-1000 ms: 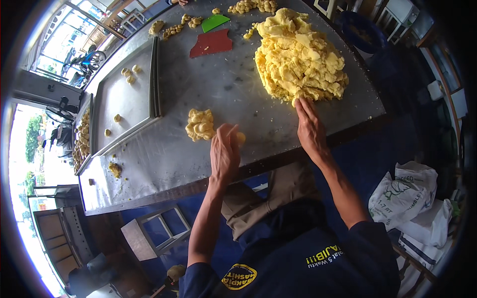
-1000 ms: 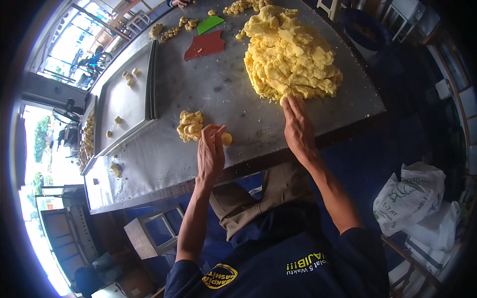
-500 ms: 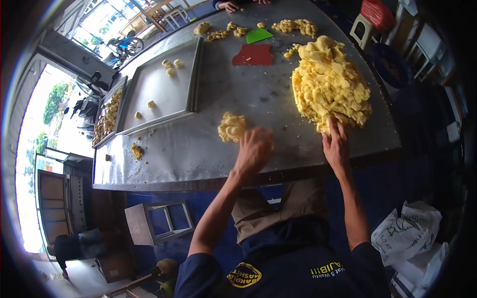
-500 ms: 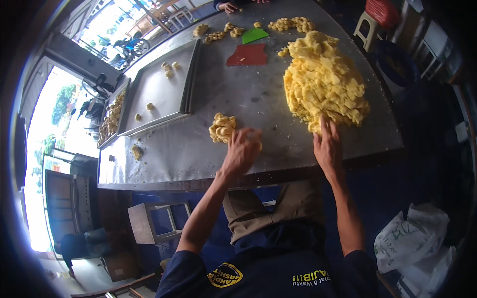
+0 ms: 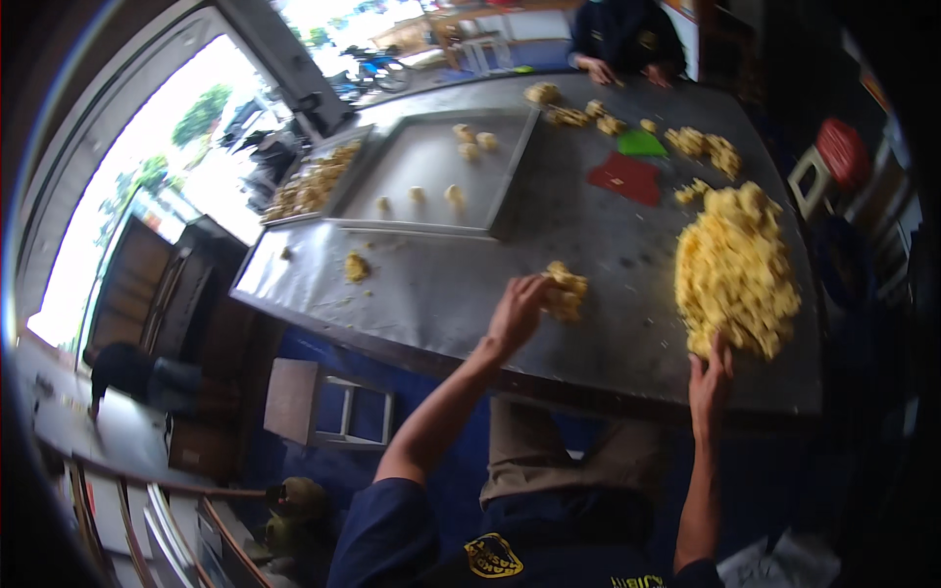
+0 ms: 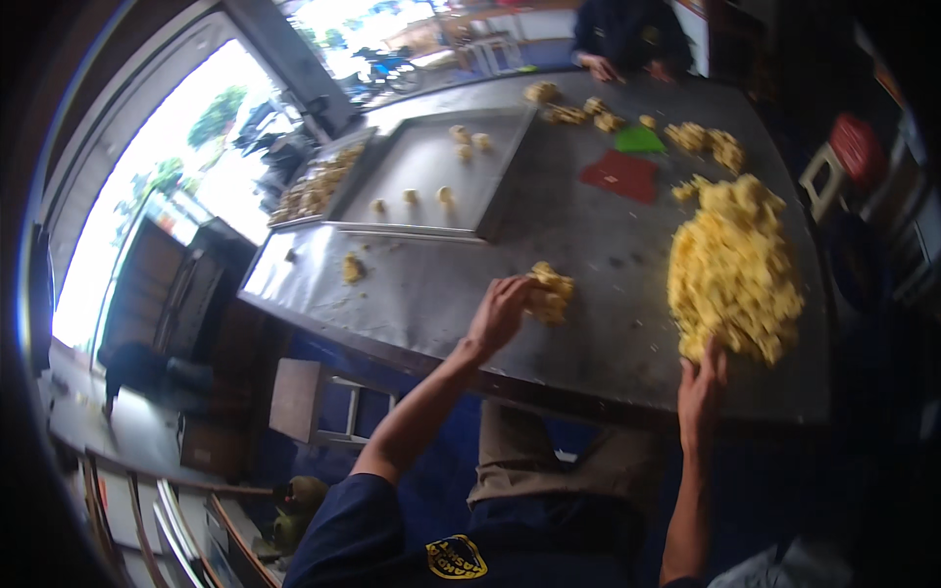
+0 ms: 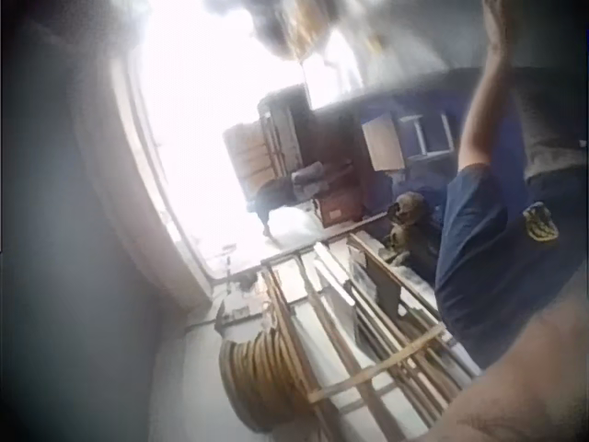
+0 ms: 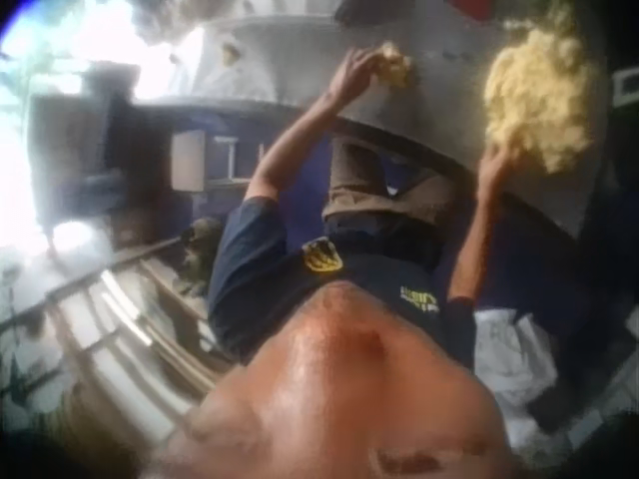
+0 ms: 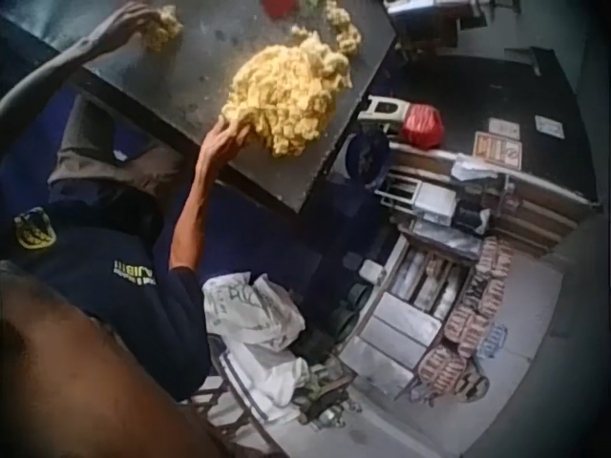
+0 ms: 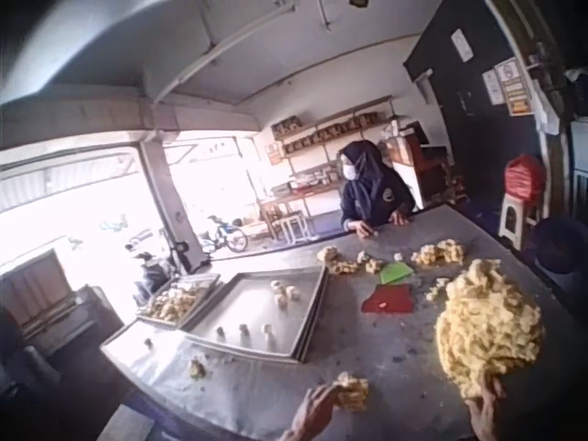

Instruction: The person shapes dough into balls by hand and places them onto a tray. They take portions from a mound of dough on a metal table, roll them between their palms, and arrange the balls in rows on a metal tray.

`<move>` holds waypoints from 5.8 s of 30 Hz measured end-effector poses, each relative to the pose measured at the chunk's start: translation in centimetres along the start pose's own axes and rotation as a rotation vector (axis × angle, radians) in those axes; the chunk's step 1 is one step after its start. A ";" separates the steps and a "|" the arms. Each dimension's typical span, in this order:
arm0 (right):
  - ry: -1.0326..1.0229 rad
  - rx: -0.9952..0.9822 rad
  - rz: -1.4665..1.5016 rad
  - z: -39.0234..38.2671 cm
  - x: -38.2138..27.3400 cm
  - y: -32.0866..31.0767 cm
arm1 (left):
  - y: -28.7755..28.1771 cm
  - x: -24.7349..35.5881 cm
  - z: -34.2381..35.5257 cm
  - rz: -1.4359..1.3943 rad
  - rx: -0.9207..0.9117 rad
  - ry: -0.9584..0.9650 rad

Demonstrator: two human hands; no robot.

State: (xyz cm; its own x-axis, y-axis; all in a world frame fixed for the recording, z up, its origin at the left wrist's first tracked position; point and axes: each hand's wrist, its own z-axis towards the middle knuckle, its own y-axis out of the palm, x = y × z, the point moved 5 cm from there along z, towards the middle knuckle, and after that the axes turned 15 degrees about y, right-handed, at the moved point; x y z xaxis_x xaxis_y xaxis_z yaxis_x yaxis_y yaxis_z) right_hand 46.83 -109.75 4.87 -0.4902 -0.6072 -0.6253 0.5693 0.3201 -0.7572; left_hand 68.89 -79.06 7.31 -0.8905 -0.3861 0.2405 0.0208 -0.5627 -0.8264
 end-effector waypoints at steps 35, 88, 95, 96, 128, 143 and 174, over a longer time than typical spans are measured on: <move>-0.135 -0.023 -0.100 2.5 0.8 -1.8 | -1.2 5.8 -0.4 -0.074 -0.117 -0.098; -0.390 -0.344 -0.120 -2.1 -4.8 0.7 | 4.7 12.9 -1.0 -0.598 0.230 -0.532; -0.126 -0.170 0.454 -3.7 -7.2 0.5 | 7.2 16.5 2.0 -0.820 0.217 -0.431; -0.087 -0.176 0.469 -3.5 -7.2 0.4 | 7.1 16.1 2.2 -0.872 0.158 -0.497; -0.156 -0.118 0.247 -0.5 -6.7 -0.1 | 8.3 13.8 1.9 -0.525 -0.045 -0.157; -0.241 0.266 -0.226 3.2 -2.5 1.2 | 7.5 12.3 1.2 -1.032 -0.086 -0.441; -0.109 -0.049 0.097 2.2 -0.2 -0.8 | 5.7 9.0 5.3 -0.101 0.057 0.034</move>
State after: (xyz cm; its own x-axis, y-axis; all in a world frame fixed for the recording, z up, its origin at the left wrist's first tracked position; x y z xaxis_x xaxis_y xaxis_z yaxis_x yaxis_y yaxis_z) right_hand 47.91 -111.48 5.96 -0.3589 -0.6459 -0.6738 0.5763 0.4145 -0.7043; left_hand 63.39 -89.68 7.49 -0.9043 -0.3010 0.3028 -0.0447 -0.6386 -0.7682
